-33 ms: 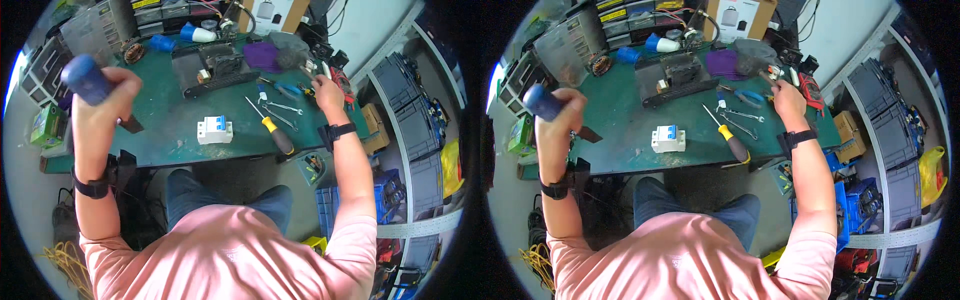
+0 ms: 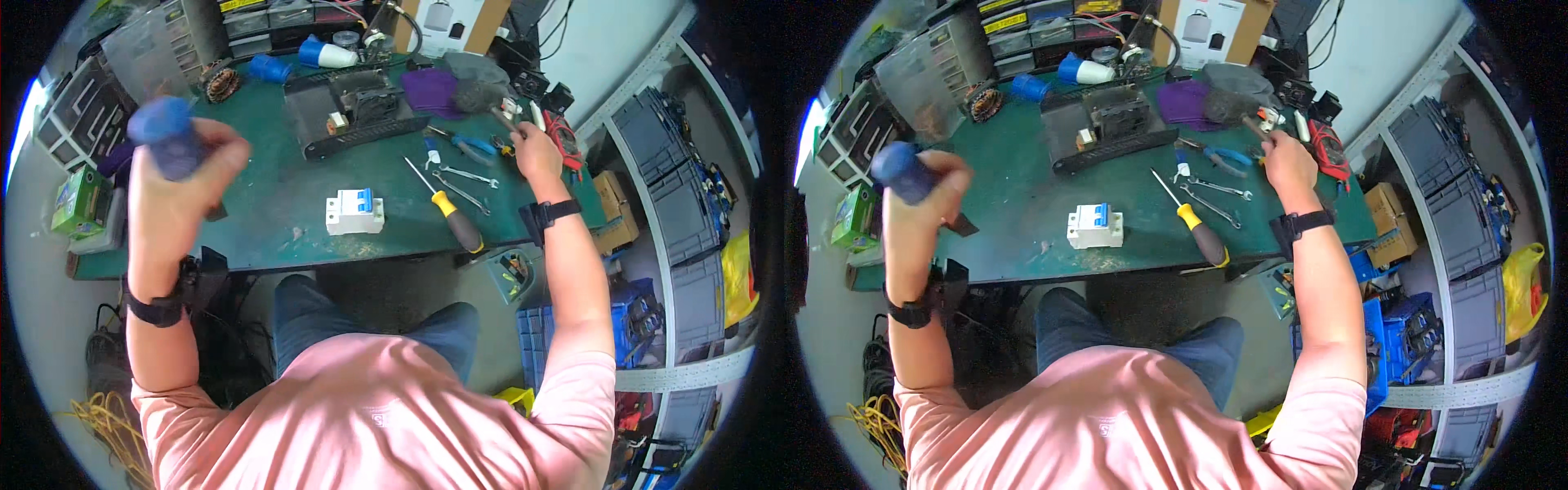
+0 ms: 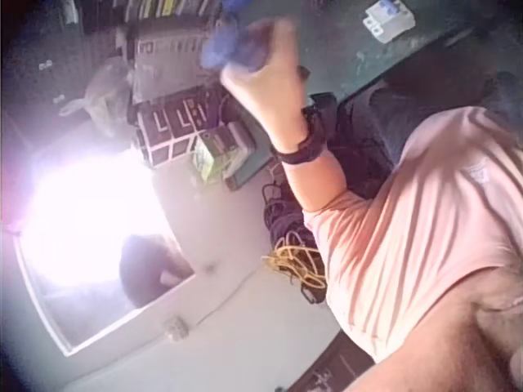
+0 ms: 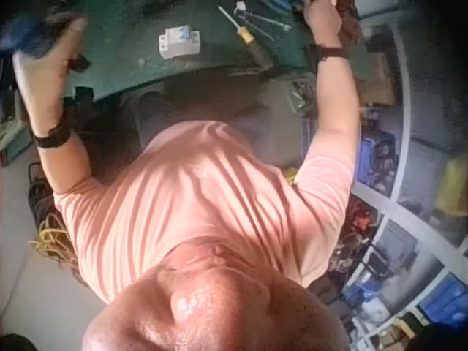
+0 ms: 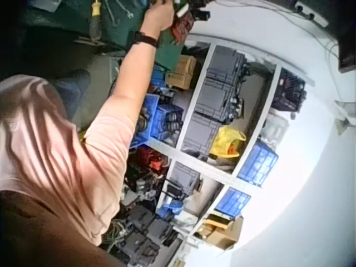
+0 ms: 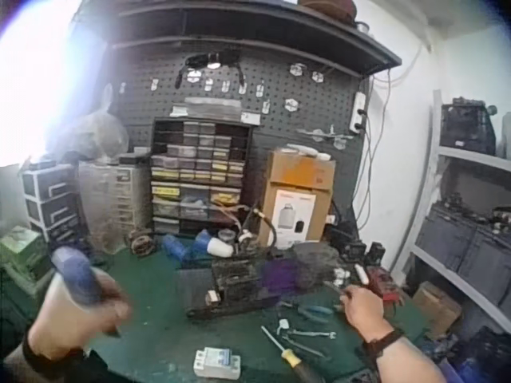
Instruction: The person uses a hammer and a flat metal tool to repeatedly strike and pry at a small white electrical component on a workbench. They rotate the component and adjust their grip while continuing to apply force with the hammer, then set the tools down and briefly inspect the component.
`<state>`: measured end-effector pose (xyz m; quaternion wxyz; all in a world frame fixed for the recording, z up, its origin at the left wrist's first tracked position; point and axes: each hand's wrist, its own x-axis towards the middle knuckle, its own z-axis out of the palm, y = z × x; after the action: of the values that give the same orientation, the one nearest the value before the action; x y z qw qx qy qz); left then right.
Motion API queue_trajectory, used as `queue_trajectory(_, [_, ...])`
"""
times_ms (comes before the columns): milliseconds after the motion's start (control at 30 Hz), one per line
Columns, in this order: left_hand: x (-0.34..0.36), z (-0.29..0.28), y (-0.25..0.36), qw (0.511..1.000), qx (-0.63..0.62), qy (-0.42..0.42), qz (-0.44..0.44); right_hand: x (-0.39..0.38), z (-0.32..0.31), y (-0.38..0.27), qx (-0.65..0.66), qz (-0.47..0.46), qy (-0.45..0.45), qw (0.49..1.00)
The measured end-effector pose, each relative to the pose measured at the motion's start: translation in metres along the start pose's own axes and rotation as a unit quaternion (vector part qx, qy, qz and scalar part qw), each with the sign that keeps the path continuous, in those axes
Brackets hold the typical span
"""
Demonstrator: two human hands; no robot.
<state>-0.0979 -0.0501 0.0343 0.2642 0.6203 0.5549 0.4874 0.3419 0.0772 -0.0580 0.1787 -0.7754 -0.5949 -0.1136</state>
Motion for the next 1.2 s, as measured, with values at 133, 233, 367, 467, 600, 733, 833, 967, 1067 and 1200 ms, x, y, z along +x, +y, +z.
queue_trajectory(133, [-0.004,0.015,-0.013,0.977,0.145,-0.117,0.100,0.011,0.025,-0.009,-0.012,0.000,-0.028,1.000])
queue_trajectory(233, [0.006,0.022,-0.033,0.960,0.140,-0.130,0.202,0.011,0.047,-0.006,-0.010,-0.018,-0.040,0.999])
queue_trajectory(367, [0.012,0.031,-0.047,0.920,0.169,-0.139,0.324,0.017,0.056,0.017,-0.010,-0.064,-0.040,0.997])
queue_trajectory(467, [0.010,0.047,-0.044,0.884,0.258,-0.138,0.363,0.017,0.026,0.016,0.053,-0.180,0.007,0.982])
queue_trajectory(600, [-0.004,0.077,-0.045,0.853,0.326,-0.120,0.390,-0.065,-0.083,-0.088,0.484,-0.104,-0.258,0.830])
queue_trajectory(733, [-0.024,0.120,-0.030,0.841,0.340,-0.137,0.397,-0.169,-0.107,-0.117,0.452,-0.169,-0.221,0.847])
queue_trajectory(833, [-0.045,0.143,-0.022,0.837,0.342,-0.124,0.408,-0.186,-0.088,-0.120,0.320,-0.270,-0.177,0.890])
queue_trajectory(967, [-0.053,0.152,-0.021,0.836,0.329,-0.114,0.424,-0.198,-0.067,-0.105,0.413,-0.222,-0.175,0.866])
queue_trajectory(1067, [-0.051,0.133,-0.028,0.852,0.183,-0.073,0.486,-0.207,-0.047,-0.083,0.454,-0.160,-0.144,0.865])
queue_trajectory(1200, [-0.040,0.067,-0.075,0.921,0.120,-0.070,0.364,-0.209,-0.046,-0.054,0.544,0.064,-0.215,0.809])
